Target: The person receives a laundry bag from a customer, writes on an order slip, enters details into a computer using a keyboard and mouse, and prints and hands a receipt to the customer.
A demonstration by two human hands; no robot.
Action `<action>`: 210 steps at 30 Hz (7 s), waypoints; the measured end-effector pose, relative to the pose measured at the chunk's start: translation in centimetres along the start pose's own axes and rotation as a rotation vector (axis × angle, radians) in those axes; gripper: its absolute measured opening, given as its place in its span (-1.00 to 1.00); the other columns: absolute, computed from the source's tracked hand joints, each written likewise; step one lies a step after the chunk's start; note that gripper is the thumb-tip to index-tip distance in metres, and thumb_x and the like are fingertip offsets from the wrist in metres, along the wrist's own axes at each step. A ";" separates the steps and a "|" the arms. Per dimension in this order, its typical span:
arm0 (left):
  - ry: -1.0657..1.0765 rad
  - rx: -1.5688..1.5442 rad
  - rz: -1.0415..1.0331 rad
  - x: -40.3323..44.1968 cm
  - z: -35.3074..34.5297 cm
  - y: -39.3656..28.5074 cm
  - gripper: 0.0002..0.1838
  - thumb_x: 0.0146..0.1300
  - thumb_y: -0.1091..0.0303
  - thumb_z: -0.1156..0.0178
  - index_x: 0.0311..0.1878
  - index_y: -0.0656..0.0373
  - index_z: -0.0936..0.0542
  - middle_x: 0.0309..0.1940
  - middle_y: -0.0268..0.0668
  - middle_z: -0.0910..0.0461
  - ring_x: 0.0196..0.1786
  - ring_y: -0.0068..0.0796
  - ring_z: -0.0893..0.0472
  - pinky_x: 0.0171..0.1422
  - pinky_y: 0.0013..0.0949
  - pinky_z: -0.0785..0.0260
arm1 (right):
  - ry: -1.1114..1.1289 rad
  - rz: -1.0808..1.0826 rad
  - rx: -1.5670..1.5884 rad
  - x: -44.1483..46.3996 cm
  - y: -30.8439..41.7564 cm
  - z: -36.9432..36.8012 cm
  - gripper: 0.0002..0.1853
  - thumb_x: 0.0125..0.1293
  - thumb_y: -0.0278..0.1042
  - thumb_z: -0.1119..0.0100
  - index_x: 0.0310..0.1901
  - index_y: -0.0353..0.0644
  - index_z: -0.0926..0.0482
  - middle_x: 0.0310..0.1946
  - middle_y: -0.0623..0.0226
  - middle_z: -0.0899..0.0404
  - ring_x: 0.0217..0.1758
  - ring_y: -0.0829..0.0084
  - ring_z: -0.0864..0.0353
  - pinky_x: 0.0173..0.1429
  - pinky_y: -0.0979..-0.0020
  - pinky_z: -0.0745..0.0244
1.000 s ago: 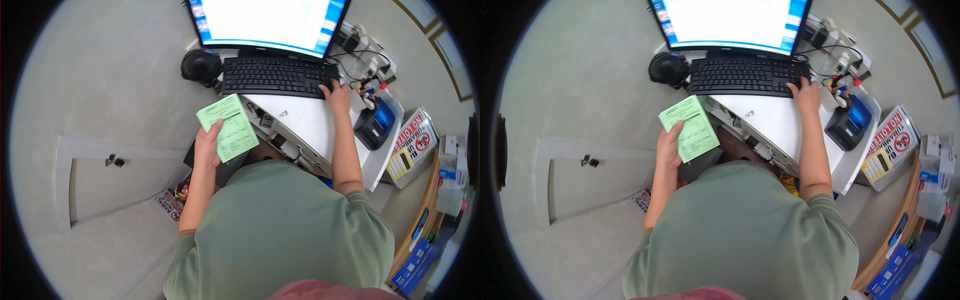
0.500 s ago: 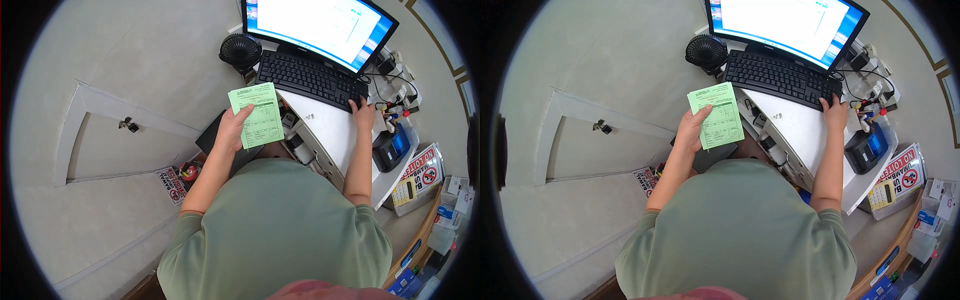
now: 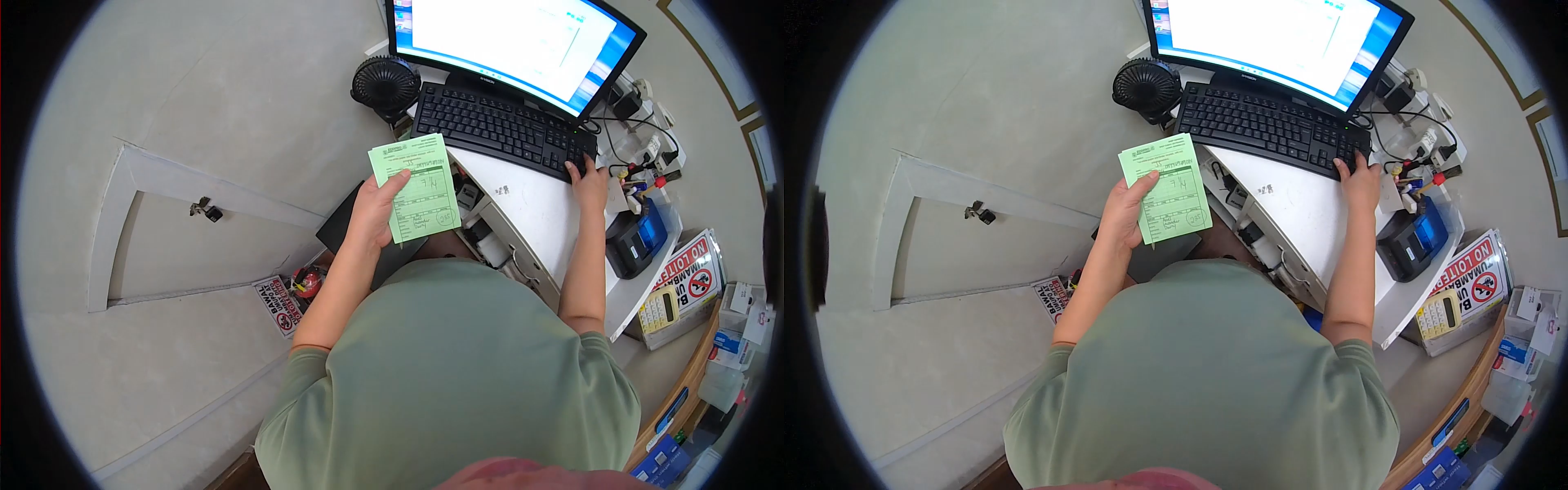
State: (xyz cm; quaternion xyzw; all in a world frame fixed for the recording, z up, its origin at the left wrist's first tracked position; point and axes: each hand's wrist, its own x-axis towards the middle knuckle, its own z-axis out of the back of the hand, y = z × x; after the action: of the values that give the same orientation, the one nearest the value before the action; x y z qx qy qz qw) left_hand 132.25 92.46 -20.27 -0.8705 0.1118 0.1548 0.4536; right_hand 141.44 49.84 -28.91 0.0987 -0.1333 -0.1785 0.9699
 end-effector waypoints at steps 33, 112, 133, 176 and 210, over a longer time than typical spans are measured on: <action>-0.030 -0.010 -0.013 0.1 1.7 0.7 -0.65 0.42 0.42 -0.15 0.21 0.34 -0.47 0.05 -0.07 -0.65 0.01 -0.21 -0.72 0.04 -0.16 -0.68 | 0.027 -0.028 0.161 -1.4 2.0 2.0 -0.34 0.18 0.23 -0.39 0.19 -0.03 -0.59 0.00 -0.02 -0.51 0.08 -0.03 -0.60 0.12 0.11 -0.55; -0.680 1.153 0.151 -15.5 43.5 16.6 -0.63 0.18 0.28 -0.32 -0.03 0.35 -0.67 -0.16 0.09 -0.72 -0.04 0.04 -0.71 0.11 -0.11 -0.49 | -0.370 -0.020 0.039 -20.9 -4.8 1.9 -0.55 0.27 -0.19 -0.29 0.23 0.28 -0.61 0.16 0.05 -0.50 0.18 0.01 -0.49 0.28 0.06 -0.39; -0.582 1.173 0.138 -13.2 43.4 18.7 -0.62 0.16 0.30 -0.34 -0.04 0.38 -0.64 -0.13 0.09 -0.71 -0.01 0.05 -0.69 0.14 -0.13 -0.47 | -0.421 -0.031 0.041 -21.1 -4.8 2.1 -0.56 0.21 -0.24 -0.29 0.17 0.23 -0.65 0.09 0.04 -0.52 0.11 0.00 -0.51 0.23 0.07 -0.41; -0.559 1.239 0.089 -14.0 43.8 18.8 -0.62 0.20 0.19 -0.31 -0.06 0.31 -0.67 -0.16 0.10 -0.71 -0.02 0.11 -0.69 0.13 -0.07 -0.48 | -0.450 -0.007 0.064 -21.2 -4.6 2.4 -0.59 0.16 -0.27 -0.29 0.10 0.15 -0.69 0.04 -0.01 -0.55 0.08 -0.03 -0.54 0.19 0.05 -0.46; -0.619 1.273 0.142 -15.5 41.2 18.3 -0.63 0.20 0.22 -0.30 0.00 0.26 -0.68 -0.14 0.03 -0.73 -0.01 0.03 -0.71 0.14 -0.11 -0.48 | -0.437 -0.009 0.053 -21.3 -4.9 2.2 -0.58 0.20 -0.24 -0.27 0.13 0.18 -0.67 0.05 0.03 -0.54 0.07 -0.01 -0.53 0.20 0.05 -0.45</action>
State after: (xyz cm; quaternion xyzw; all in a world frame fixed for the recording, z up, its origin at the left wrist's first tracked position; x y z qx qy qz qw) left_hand 104.84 116.90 -50.63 -0.3432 0.1031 0.3287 0.8738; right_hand 120.06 52.98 -32.73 0.0837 -0.3443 -0.1966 0.9142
